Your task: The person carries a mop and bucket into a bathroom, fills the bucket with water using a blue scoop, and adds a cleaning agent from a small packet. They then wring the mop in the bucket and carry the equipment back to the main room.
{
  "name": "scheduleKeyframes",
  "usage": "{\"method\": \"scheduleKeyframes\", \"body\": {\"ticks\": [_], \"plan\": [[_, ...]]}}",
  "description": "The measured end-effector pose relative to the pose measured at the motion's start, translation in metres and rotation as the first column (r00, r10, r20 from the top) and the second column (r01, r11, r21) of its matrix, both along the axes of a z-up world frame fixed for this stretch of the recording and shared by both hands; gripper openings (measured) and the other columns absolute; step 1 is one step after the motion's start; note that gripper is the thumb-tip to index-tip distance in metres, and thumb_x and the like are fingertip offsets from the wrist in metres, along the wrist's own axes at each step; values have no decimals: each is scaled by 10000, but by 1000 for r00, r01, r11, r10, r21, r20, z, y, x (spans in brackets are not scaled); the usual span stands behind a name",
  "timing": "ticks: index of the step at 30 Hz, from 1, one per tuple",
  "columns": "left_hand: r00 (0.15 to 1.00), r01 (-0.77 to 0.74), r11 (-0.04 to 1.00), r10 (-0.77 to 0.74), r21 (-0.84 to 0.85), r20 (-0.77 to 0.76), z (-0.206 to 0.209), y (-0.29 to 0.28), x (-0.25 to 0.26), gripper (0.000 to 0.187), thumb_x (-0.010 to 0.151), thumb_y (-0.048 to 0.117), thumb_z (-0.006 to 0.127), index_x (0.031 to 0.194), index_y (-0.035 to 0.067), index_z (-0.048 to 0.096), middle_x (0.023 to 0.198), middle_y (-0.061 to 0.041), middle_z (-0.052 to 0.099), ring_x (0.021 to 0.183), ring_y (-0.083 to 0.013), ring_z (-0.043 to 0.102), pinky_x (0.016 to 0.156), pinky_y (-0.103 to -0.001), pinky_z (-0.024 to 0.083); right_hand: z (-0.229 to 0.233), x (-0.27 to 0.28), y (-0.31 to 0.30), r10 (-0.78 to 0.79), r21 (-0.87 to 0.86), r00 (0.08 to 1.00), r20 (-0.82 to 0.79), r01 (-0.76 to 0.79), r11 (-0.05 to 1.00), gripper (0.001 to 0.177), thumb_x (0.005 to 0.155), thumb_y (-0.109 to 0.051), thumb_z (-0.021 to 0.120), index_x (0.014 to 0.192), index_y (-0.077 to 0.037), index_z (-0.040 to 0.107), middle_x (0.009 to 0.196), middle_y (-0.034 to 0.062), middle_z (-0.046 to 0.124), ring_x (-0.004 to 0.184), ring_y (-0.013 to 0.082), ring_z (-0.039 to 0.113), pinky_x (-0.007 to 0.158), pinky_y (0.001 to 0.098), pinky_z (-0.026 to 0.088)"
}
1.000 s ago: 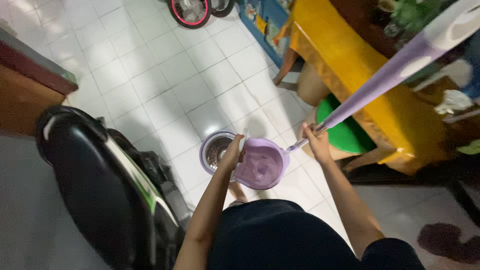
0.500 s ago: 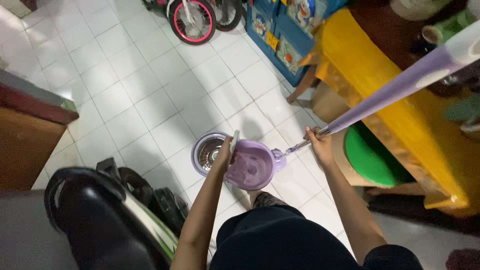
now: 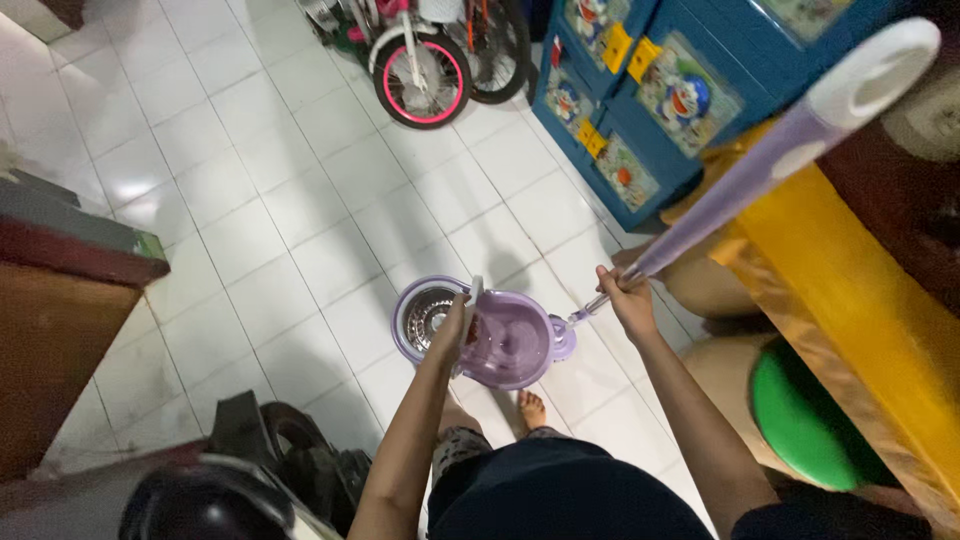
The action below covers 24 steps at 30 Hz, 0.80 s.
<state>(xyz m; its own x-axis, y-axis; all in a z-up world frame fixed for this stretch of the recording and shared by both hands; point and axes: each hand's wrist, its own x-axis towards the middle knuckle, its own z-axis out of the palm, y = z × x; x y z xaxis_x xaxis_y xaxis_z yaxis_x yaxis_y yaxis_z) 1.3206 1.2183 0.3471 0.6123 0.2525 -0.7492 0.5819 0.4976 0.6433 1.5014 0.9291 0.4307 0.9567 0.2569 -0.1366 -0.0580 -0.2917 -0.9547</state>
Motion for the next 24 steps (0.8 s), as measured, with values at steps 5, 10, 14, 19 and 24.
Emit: {"method": "scheduleKeyframes", "body": {"ticks": [5,10,14,19,24], "plan": [[994,81,996,-77,-48,73,-46,57,44,516,993,589,396,1023,126,622,663,-39,478,551,-185,445,511,-366,366,-12,18,52,-82,47,996,30,81,996,375,981,-305,742,756,-30,620,736,62,648,720,136,617,694,302,492],[979,157,986,-162,-47,-126,-100,95,85,602,977,632,448,951,51,606,654,-22,542,566,-170,547,519,-309,459,-12,23,107,-164,94,986,37,160,983,364,978,-296,736,760,-38,600,770,51,662,815,119,691,761,292,535],[990,115,984,-124,-138,-64,-124,130,105,572,934,693,457,889,138,590,632,10,471,516,-121,458,471,-283,367,-13,27,137,-203,-26,976,74,206,978,295,975,-264,724,798,-42,644,850,18,679,876,114,698,812,283,532],[993,68,984,-83,-166,-86,-151,181,138,520,936,639,525,913,120,557,632,3,445,481,-114,414,431,-284,315,-26,37,159,-288,-156,954,83,298,942,261,1012,-234,755,894,-7,703,863,66,649,857,173,582,789,331,478],[991,12,986,-34,-166,-132,-189,226,166,436,947,585,497,985,161,587,648,33,460,497,-88,418,436,-258,314,-32,73,193,-357,-130,931,75,364,922,306,1010,-249,721,830,-5,678,903,57,707,918,151,705,831,289,550]]}}
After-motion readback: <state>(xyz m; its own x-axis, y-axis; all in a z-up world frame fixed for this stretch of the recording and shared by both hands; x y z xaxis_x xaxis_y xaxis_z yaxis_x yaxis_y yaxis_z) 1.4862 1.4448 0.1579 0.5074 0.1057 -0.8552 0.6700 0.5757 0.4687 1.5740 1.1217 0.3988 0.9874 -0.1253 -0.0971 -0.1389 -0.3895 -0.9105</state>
